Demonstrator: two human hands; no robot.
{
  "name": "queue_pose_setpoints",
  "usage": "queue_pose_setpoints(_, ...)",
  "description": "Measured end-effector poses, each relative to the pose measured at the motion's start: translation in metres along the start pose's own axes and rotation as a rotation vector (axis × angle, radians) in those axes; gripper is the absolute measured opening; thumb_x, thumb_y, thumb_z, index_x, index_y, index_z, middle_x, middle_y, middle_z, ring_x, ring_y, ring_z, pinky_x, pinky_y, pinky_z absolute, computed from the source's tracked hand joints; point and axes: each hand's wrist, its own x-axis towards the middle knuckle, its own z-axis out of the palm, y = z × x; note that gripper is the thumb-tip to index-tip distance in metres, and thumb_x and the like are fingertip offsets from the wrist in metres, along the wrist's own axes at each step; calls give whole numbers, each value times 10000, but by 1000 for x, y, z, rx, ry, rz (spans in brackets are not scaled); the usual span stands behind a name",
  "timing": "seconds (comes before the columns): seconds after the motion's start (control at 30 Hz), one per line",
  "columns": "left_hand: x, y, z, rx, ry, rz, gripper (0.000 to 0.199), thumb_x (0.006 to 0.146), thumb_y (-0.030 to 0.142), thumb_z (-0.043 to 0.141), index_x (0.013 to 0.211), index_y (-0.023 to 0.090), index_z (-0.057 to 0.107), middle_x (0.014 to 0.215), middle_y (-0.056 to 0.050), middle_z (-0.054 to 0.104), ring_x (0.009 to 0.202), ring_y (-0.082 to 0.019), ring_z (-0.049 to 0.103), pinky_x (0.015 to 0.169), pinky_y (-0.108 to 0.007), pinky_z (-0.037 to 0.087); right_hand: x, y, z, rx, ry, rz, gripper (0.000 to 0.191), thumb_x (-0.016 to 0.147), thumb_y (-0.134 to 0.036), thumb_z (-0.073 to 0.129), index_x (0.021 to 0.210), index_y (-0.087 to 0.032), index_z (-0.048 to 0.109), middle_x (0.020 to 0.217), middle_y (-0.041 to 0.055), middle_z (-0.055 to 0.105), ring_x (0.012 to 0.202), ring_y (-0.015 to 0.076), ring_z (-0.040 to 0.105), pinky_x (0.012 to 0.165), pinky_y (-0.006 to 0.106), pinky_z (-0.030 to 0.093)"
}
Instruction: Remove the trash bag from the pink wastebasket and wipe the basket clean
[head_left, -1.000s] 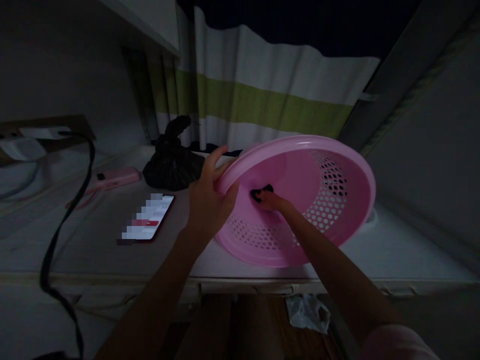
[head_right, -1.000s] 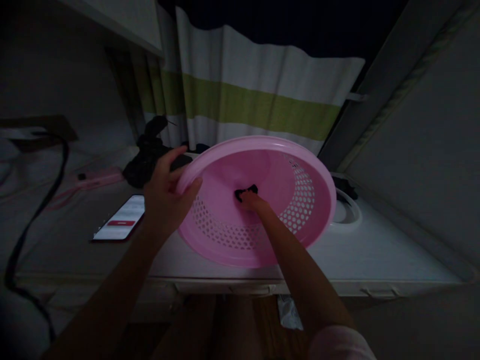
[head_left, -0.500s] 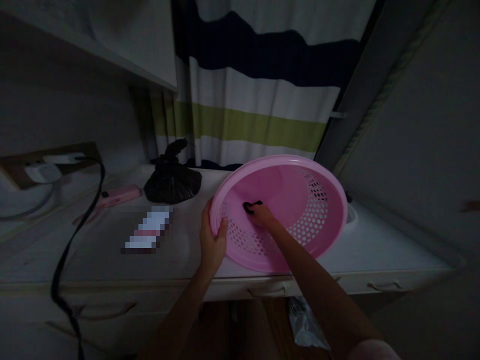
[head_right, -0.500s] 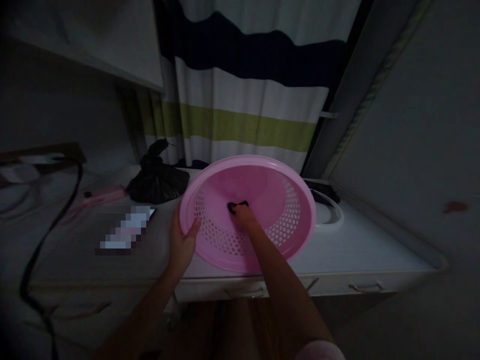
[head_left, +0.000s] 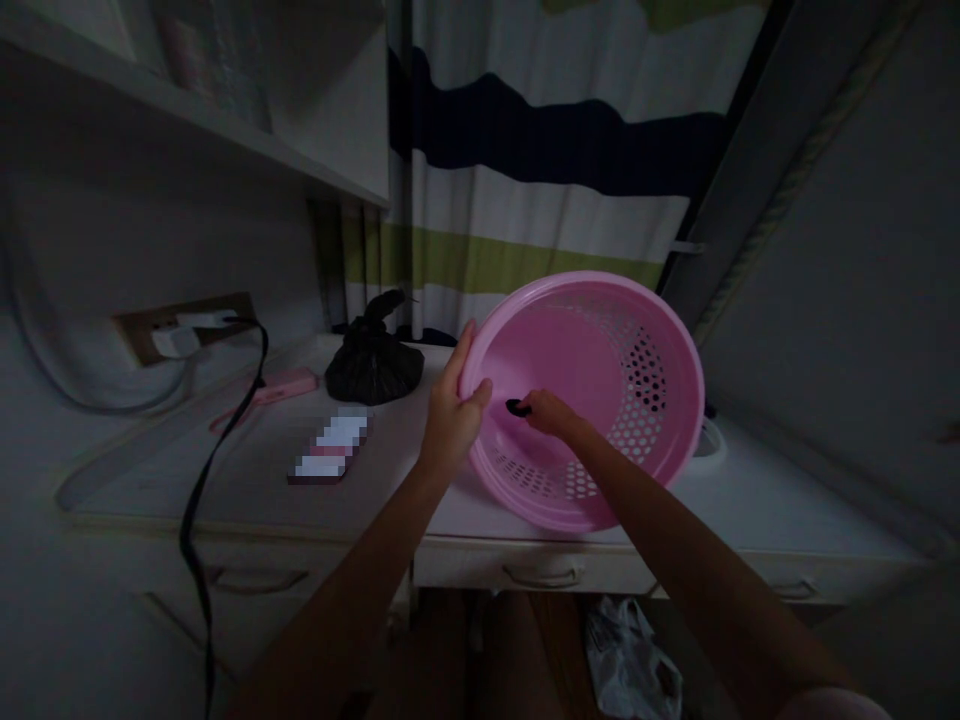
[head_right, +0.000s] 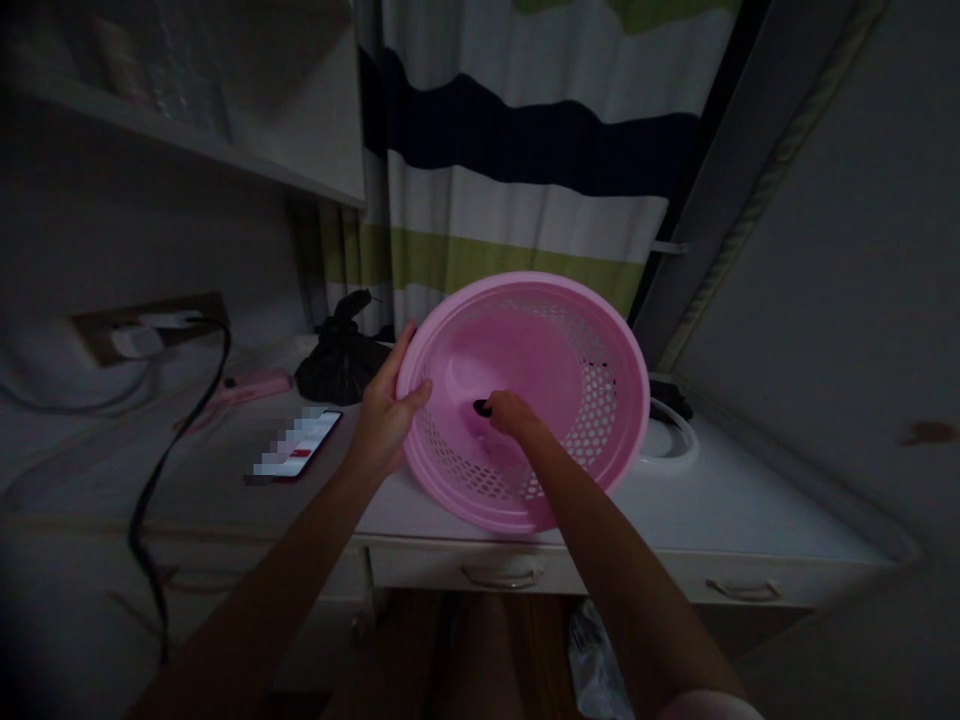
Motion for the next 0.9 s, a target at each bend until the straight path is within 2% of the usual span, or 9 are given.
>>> queue_pose_setpoints(0.1, 18, 15, -9, -68, -64, -6, 564, 856, 207, 464, 1393, 280, 311, 1388, -47, 456, 1211, -189, 487, 993, -396, 421, 0, 5, -31, -41, 38, 9, 325, 837, -139, 472, 1112, -153, 645, 1036, 112, 688, 931, 180, 637, 747, 207, 419)
queue_pose_setpoints(0.2, 35, 28, -19, -139, -121, -46, 554, 851, 200, 480, 1384, 237, 335, 1362, -79, 482, 1182, -191, 514, 969, -385, 440, 1, 12, -58, -94, 66, 18, 317, 857, -145, 443, 1104, -140, 642, 1015, 124, 690, 911, 192, 644, 729, 221, 421)
queue_pose_setpoints(0.3, 48, 38, -25, -138, -172, -72, 564, 838, 148, 479, 1380, 216, 342, 1368, -99, 472, 1172, -192, 522, 927, -366, 474, 0, 14, -70, -155, 74, 14, 300, 845, -128, 451, 1072, -121, 647, 1000, 145, 685, 900, 216, 647, 717, 245, 434)
queue_pose_setpoints(0.4, 56, 41, -25, -78, -201, -59, 544, 849, 145, 452, 1376, 229, 348, 1370, -96, 470, 1166, -188, 527, 894, -361, 494, -2, 8, -67, -219, 68, -22, 279, 820, -116, 475, 1033, -128, 655, 996, 154, 674, 920, 245, 633, 738, 282, 449)
queue_pose_setpoints(0.5, 60, 40, -23, 49, -168, 36, 485, 859, 174, 440, 1341, 226, 408, 1351, -79, 495, 1187, -182, 508, 961, -380, 440, 0, -1, -58, -264, 74, -72, 310, 833, -90, 428, 1051, -154, 639, 1026, 149, 650, 970, 238, 601, 778, 296, 454)
queue_pose_setpoints(0.57, 59, 40, -23, 187, -127, 112, 443, 863, 207, 444, 1306, 217, 458, 1331, -70, 518, 1204, -192, 493, 1017, -397, 381, 5, -5, -55, -303, 104, -98, 341, 843, -67, 379, 1070, -151, 619, 1047, 158, 625, 989, 232, 579, 784, 296, 459)
queue_pose_setpoints(0.67, 56, 42, -25, 353, -128, 144, 436, 862, 241, 453, 1297, 216, 475, 1313, -65, 536, 1197, -221, 501, 1038, -423, 352, 15, -7, -51, -379, 182, -115, 356, 843, -50, 345, 1097, -119, 586, 1084, 184, 584, 987, 241, 554, 776, 308, 470)
queue_pose_setpoints(0.8, 53, 48, -29, 408, -147, 143, 441, 860, 240, 448, 1300, 222, 472, 1305, -55, 545, 1181, -230, 514, 1027, -429, 366, 29, 0, -42, -446, 302, -11, 379, 858, -55, 303, 1166, -53, 524, 1137, 228, 537, 1006, 265, 531, 788, 345, 475)
queue_pose_setpoints(0.9, 52, 51, -30, 412, -143, 135, 439, 862, 240, 442, 1298, 202, 478, 1300, -64, 548, 1177, -236, 515, 1033, -431, 357, 38, 8, -32, -451, 333, 62, 410, 869, -57, 270, 1221, -55, 480, 1154, 232, 521, 984, 264, 541, 734, 344, 491)
